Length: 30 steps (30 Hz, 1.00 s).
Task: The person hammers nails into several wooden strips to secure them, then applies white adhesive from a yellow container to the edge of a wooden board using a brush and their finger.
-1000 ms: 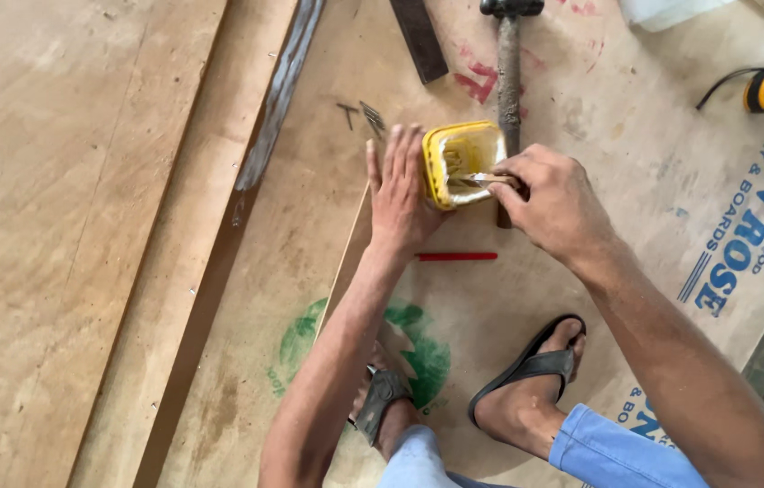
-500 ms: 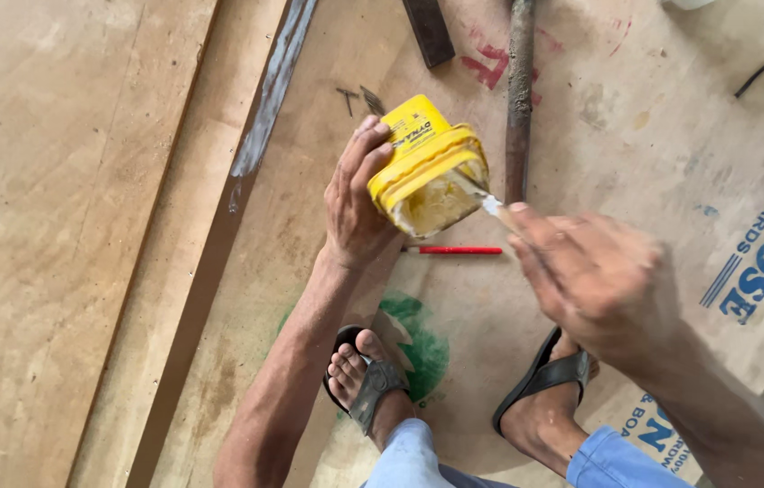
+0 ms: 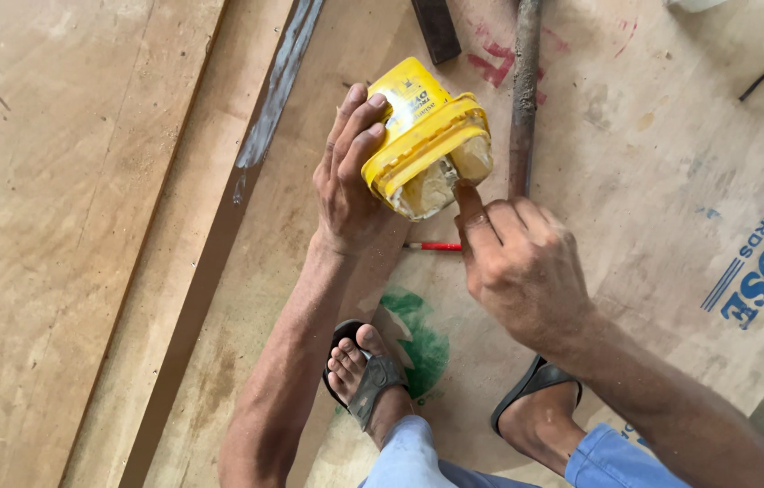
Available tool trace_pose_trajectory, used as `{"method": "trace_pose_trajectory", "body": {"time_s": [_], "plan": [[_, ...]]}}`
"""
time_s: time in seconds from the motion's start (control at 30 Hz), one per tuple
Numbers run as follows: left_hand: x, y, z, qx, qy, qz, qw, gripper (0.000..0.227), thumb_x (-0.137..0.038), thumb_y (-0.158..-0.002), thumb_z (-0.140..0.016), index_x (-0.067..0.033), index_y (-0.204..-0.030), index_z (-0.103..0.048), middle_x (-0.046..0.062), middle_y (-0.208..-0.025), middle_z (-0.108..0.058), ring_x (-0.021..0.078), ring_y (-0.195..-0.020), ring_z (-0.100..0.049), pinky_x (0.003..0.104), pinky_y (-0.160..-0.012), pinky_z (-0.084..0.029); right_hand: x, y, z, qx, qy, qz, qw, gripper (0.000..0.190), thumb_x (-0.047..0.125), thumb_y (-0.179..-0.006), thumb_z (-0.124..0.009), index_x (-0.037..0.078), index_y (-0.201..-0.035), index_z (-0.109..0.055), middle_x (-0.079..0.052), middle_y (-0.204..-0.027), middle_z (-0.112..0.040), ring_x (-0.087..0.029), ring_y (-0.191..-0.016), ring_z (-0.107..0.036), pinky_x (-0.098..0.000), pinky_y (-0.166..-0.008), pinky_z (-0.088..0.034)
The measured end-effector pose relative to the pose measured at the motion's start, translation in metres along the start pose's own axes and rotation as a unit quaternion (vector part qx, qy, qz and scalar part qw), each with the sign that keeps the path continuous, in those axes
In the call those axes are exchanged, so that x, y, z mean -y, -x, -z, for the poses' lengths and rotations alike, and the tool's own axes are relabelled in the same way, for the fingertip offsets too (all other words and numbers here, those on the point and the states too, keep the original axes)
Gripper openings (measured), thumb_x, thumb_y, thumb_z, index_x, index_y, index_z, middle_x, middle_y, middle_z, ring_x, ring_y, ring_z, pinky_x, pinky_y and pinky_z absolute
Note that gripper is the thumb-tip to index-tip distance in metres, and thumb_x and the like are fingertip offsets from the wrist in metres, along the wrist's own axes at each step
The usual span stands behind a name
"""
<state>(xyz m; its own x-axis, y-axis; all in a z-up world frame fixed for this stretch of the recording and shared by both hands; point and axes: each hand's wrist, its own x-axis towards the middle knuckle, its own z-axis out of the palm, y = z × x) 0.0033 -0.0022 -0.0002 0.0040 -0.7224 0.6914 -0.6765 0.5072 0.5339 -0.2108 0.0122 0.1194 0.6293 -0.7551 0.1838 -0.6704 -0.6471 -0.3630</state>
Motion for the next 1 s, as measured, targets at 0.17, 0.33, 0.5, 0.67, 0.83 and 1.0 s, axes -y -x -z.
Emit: {"method": "trace_pose_trajectory", "body": {"time_s": [0.17, 0.33, 0.5, 0.67, 0.83, 1.0], "plan": [[0.006, 0.000, 0.000, -0.002, 0.031, -0.008, 0.999, 0.071, -0.016, -0.095, -0.092, -0.0113, -0.143, -0.040, 0.017, -0.151, -0.053, 0.0385, -0.149, -0.047, 0.052, -0.125, -0.047, 0.005, 0.003, -0.006, -0.007, -0.045, 0.003, 0.999, 0.021, -0.003, -0.071, -0.070, -0.008, -0.091, -0.068, -0.018, -0.085, -0.060, -0.037, -0.082, -0.062, -0.0489, -0.072, -0.054], [0.007, 0.008, 0.000, -0.009, 0.033, 0.008, 0.999, 0.074, -0.017, -0.097, -0.092, -0.0128, -0.146, -0.038, 0.014, -0.155, -0.050, 0.0348, -0.155, -0.042, 0.050, -0.129, -0.039, 0.012, 0.000, -0.004, 0.000, -0.100, -0.010, 0.995, 0.019, -0.002, -0.080, -0.071, -0.009, -0.097, -0.068, -0.018, -0.085, -0.061, -0.037, -0.082, -0.064, -0.0491, -0.074, -0.054], [0.009, 0.010, -0.007, -0.021, 0.079, 0.024, 0.996, 0.074, -0.020, -0.097, -0.089, -0.0158, -0.148, -0.035, 0.013, -0.159, -0.044, 0.0343, -0.154, -0.038, 0.051, -0.130, -0.037, 0.024, -0.002, -0.003, -0.008, -0.157, -0.029, 0.987, 0.035, 0.003, -0.089, -0.071, -0.016, -0.119, -0.068, -0.017, -0.085, -0.062, -0.033, -0.082, -0.064, -0.0449, -0.070, -0.054], [0.007, 0.013, -0.013, -0.044, 0.079, 0.038, 0.995, 0.074, -0.018, -0.099, -0.085, -0.0180, -0.150, -0.031, 0.011, -0.160, -0.040, 0.0337, -0.157, -0.033, 0.052, -0.132, -0.032, 0.023, -0.002, -0.005, -0.010, -0.285, -0.106, 0.953, 0.012, 0.006, -0.095, -0.072, -0.005, -0.101, -0.070, -0.015, -0.077, -0.064, -0.030, -0.069, -0.065, -0.0420, -0.062, -0.051], [0.008, 0.024, -0.015, -0.044, 0.049, 0.060, 0.996, 0.074, -0.017, -0.101, -0.085, -0.0185, -0.151, -0.031, 0.010, -0.161, -0.039, 0.0302, -0.157, -0.031, 0.051, -0.133, -0.030, 0.024, 0.000, -0.013, -0.025, -0.413, -0.171, 0.894, 0.019, 0.007, -0.101, -0.068, -0.005, -0.115, -0.070, -0.009, -0.077, -0.065, -0.012, -0.063, -0.060, -0.0300, -0.056, -0.048], [0.012, 0.030, -0.019, -0.068, 0.050, 0.067, 0.994, 0.074, -0.018, -0.101, -0.084, -0.0202, -0.152, -0.030, 0.009, -0.161, -0.040, 0.0288, -0.156, -0.033, 0.049, -0.133, -0.031, 0.032, -0.001, -0.019, 0.004, -0.525, -0.268, 0.808, 0.040, 0.009, -0.102, -0.065, -0.001, -0.141, -0.063, 0.006, -0.074, -0.052, 0.000, -0.065, -0.042, -0.0207, -0.052, -0.038]]}}
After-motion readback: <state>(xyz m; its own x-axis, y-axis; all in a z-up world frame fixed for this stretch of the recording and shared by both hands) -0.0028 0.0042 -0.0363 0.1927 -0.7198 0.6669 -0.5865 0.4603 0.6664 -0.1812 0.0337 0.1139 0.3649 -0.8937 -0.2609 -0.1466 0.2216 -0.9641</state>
